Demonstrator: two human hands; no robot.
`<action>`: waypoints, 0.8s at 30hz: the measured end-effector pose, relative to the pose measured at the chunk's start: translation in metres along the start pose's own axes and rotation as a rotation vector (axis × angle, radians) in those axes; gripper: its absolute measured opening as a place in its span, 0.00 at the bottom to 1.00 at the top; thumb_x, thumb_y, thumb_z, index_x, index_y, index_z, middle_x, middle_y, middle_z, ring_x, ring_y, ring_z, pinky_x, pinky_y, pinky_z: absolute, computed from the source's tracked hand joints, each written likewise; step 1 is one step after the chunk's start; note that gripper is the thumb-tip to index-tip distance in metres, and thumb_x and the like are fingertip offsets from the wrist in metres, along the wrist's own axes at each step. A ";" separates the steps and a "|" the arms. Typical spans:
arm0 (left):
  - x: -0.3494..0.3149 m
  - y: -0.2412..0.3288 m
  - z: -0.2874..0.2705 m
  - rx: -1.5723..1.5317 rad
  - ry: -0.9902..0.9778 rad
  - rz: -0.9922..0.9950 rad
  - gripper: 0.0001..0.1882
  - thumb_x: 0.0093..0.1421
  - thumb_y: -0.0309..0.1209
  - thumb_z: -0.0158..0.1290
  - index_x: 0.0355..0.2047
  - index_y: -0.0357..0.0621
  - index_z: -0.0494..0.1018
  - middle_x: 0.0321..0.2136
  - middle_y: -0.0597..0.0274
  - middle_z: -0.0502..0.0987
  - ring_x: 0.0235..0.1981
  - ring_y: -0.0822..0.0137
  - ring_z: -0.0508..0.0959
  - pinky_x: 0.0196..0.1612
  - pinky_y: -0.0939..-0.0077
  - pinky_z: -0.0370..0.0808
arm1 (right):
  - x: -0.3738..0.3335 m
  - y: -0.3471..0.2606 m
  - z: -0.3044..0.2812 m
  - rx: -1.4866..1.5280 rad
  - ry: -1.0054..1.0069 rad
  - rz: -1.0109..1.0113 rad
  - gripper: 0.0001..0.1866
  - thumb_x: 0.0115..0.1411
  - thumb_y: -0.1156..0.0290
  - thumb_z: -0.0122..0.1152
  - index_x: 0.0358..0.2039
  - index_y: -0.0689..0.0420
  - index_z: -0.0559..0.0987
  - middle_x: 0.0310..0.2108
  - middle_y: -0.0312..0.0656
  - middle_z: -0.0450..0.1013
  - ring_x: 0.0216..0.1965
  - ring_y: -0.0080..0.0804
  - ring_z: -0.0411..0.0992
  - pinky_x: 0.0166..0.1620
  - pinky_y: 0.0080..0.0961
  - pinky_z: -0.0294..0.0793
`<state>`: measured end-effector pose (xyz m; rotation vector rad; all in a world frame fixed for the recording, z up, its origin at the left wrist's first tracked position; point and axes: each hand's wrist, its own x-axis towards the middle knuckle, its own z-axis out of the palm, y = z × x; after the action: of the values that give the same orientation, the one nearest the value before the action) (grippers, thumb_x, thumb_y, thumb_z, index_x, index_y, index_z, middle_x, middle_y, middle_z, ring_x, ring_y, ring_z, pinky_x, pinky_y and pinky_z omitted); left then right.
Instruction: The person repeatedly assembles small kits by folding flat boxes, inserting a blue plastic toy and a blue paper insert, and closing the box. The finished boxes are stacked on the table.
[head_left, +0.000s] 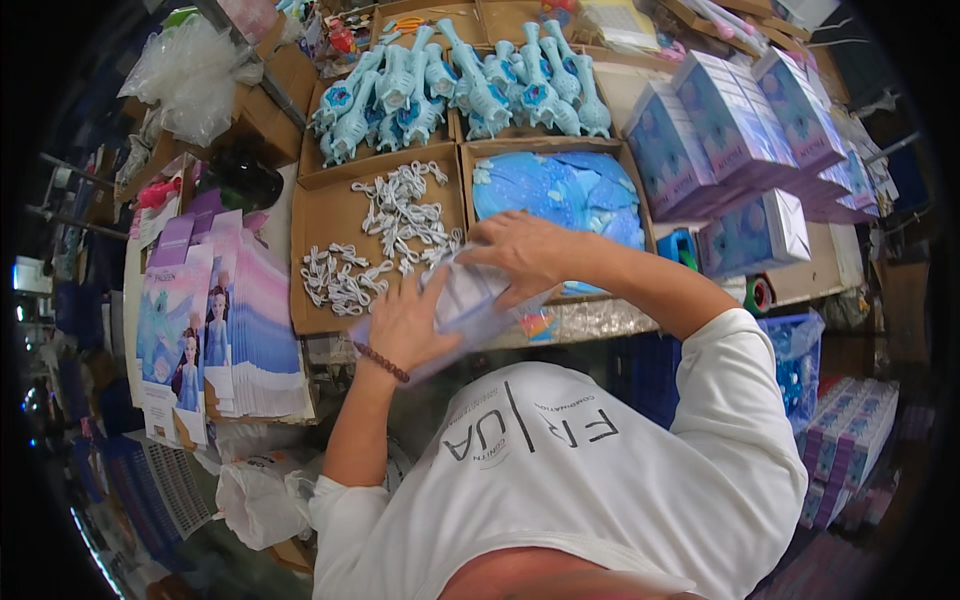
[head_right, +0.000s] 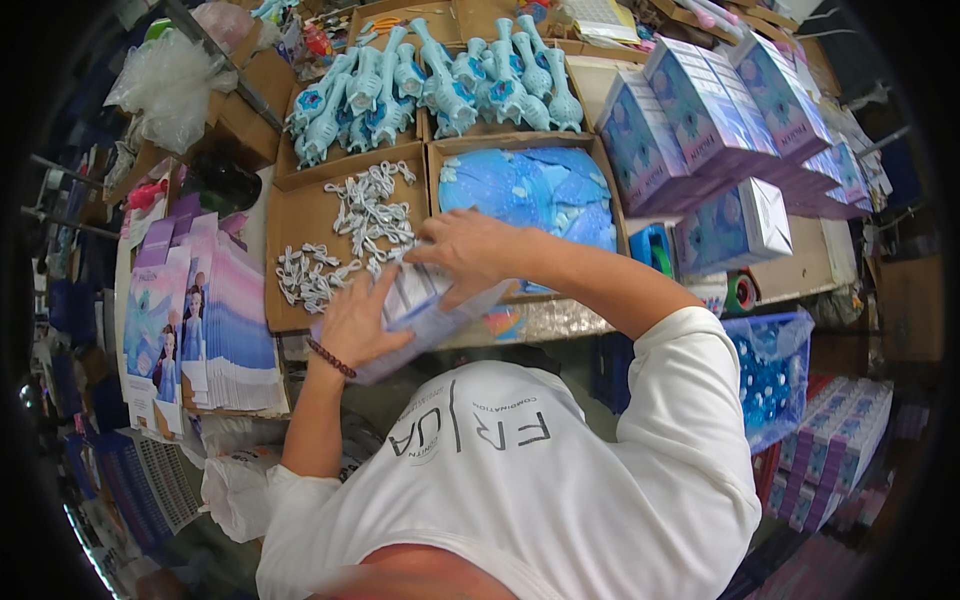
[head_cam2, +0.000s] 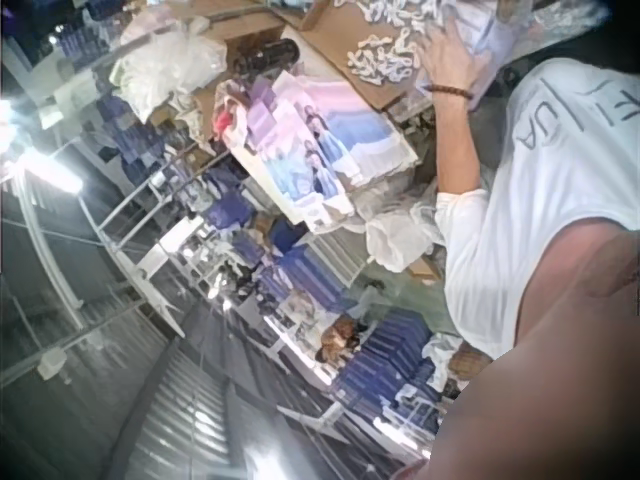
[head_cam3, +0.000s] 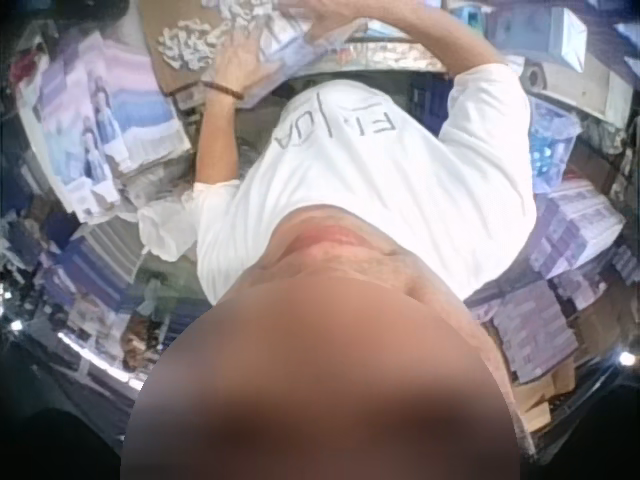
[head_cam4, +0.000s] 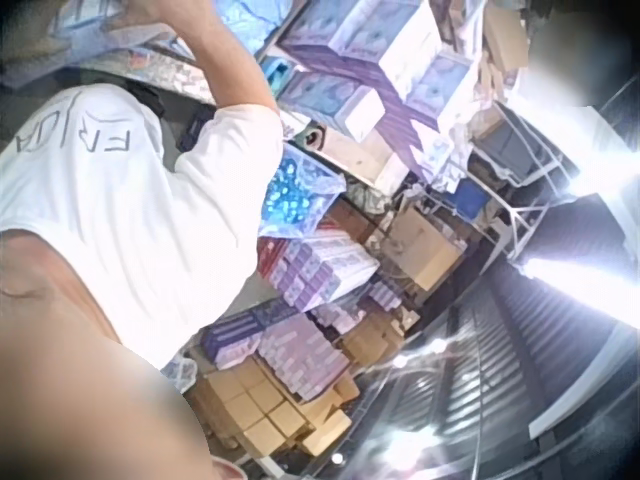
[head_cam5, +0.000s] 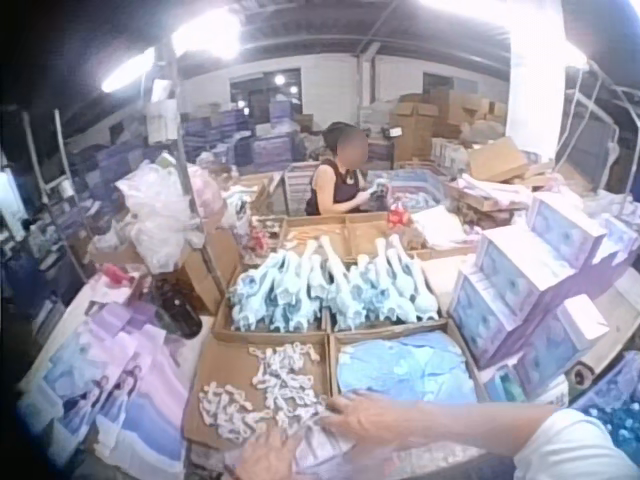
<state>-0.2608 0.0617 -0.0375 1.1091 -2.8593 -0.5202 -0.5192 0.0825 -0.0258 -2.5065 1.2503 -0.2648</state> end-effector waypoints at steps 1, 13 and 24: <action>0.002 0.000 0.006 -0.125 -0.165 -0.129 0.47 0.41 0.48 0.65 0.62 0.49 0.62 0.47 0.44 0.68 0.48 0.44 0.71 0.51 0.50 0.69 | 0.005 0.016 0.003 0.108 0.014 -0.054 0.37 0.45 0.52 0.72 0.55 0.52 0.73 0.48 0.52 0.70 0.53 0.50 0.70 0.55 0.44 0.69; -0.081 0.023 0.049 -0.336 0.152 -0.681 0.51 0.39 0.41 0.70 0.62 0.43 0.59 0.50 0.41 0.68 0.51 0.43 0.71 0.52 0.57 0.71 | 0.044 0.374 0.007 0.555 0.377 1.252 0.48 0.52 0.40 0.64 0.59 0.68 0.67 0.48 0.58 0.74 0.41 0.47 0.77 0.38 0.43 0.79; -0.056 0.019 0.039 -0.308 0.210 -0.521 0.51 0.38 0.39 0.70 0.62 0.42 0.58 0.51 0.42 0.68 0.51 0.42 0.71 0.52 0.57 0.71 | 0.017 0.295 -0.029 1.704 0.966 0.424 0.35 0.60 0.45 0.60 0.61 0.53 0.66 0.55 0.40 0.67 0.52 0.43 0.69 0.48 0.43 0.74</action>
<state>-0.2370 0.1235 -0.0631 1.7193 -2.2023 -0.7740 -0.7362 -0.1031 -0.1076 -0.5680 0.9269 -1.6333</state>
